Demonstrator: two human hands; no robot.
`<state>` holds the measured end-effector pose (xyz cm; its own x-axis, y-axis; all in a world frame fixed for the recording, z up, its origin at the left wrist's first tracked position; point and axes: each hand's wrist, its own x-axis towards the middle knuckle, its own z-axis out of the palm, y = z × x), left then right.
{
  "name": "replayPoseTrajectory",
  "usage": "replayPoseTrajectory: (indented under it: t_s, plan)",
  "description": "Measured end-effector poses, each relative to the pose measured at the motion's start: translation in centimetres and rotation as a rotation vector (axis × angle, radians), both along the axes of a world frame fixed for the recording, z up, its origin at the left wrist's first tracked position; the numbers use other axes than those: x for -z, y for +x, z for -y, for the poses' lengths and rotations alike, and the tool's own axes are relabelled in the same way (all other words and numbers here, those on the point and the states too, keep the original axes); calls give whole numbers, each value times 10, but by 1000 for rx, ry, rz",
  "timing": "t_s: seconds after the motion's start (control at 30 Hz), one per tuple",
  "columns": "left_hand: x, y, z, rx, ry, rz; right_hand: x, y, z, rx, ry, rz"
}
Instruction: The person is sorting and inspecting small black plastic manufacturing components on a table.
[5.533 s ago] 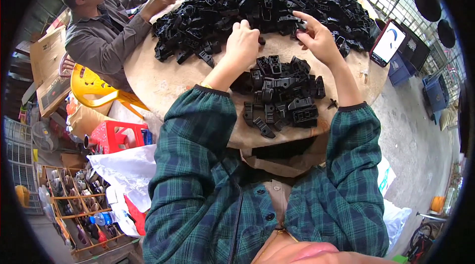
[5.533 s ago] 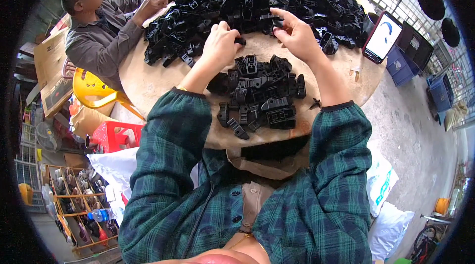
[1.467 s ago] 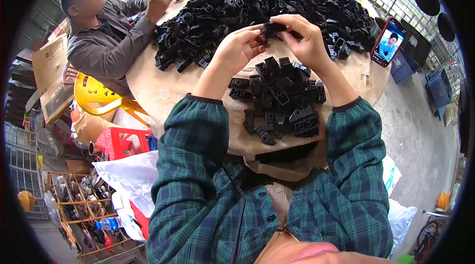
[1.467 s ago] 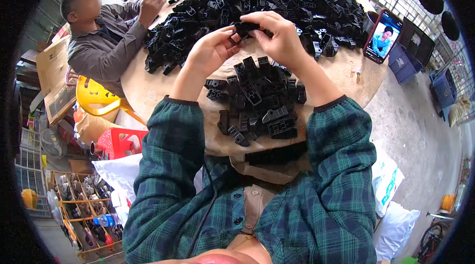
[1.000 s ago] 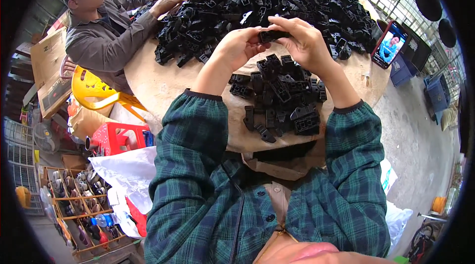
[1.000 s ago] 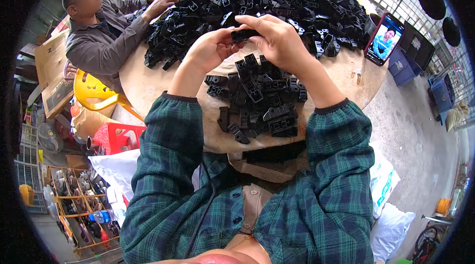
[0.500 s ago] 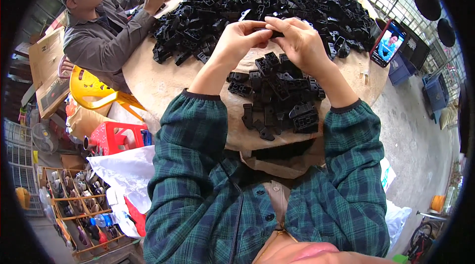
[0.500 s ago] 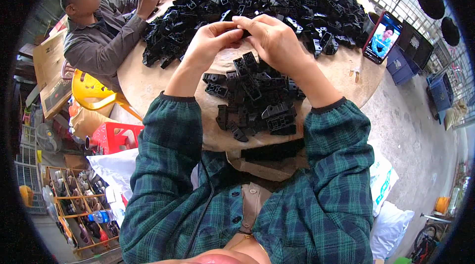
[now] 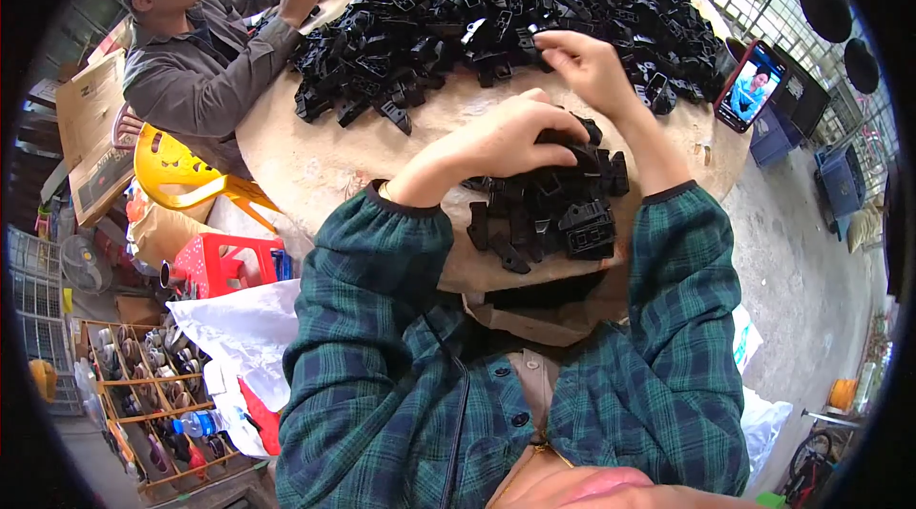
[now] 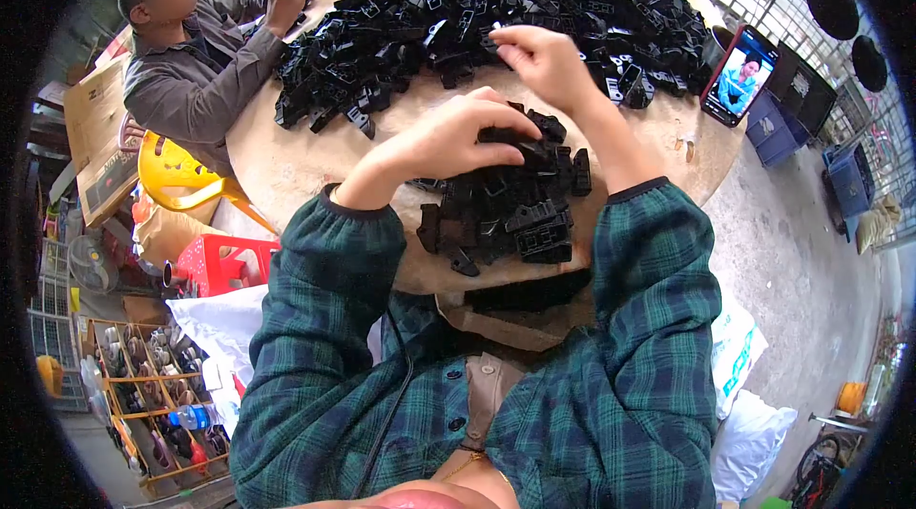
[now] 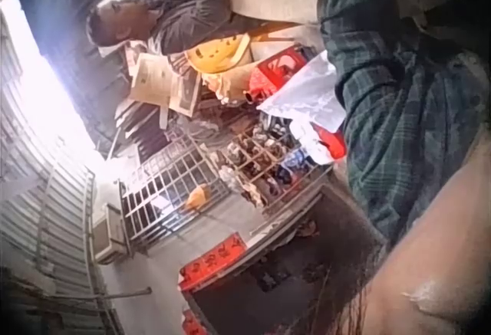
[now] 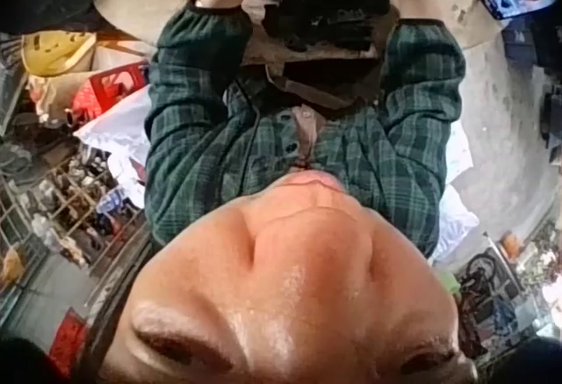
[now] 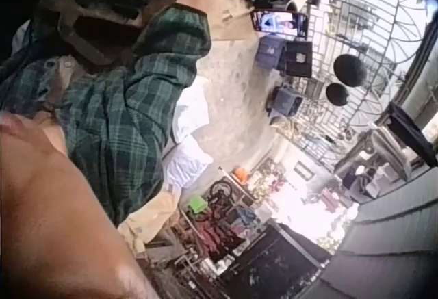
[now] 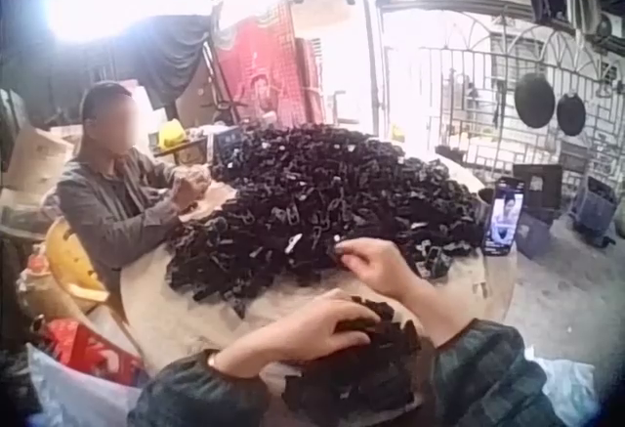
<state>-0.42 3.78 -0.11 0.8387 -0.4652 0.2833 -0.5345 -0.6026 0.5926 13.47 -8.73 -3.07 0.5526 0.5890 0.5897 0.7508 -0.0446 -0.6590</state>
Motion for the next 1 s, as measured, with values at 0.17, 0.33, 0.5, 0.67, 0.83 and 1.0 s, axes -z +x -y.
replayPoseTrajectory:
  t_s: [0.17, 0.33, 0.5, 0.67, 0.83, 1.0]
  plan:
    - [-9, 10, -17, -63, -311, -253, 11, -5, -19, -13, -331, 392]
    - [31, 42, -72, -815, -112, 120, 0, -12, -32, -75, -448, 221]
    - [48, 50, -62, -792, 90, 152, 11, -6, -37, -51, -270, 189]
    - [56, 54, -50, -752, 139, 191, 17, 1, -31, 30, -249, 120]
    - [50, 48, -49, -770, 142, 203, 9, -6, -17, 68, -225, 98]
    - [25, 43, -25, -734, 90, 22, 2, 11, 0, 0, -14, -402]
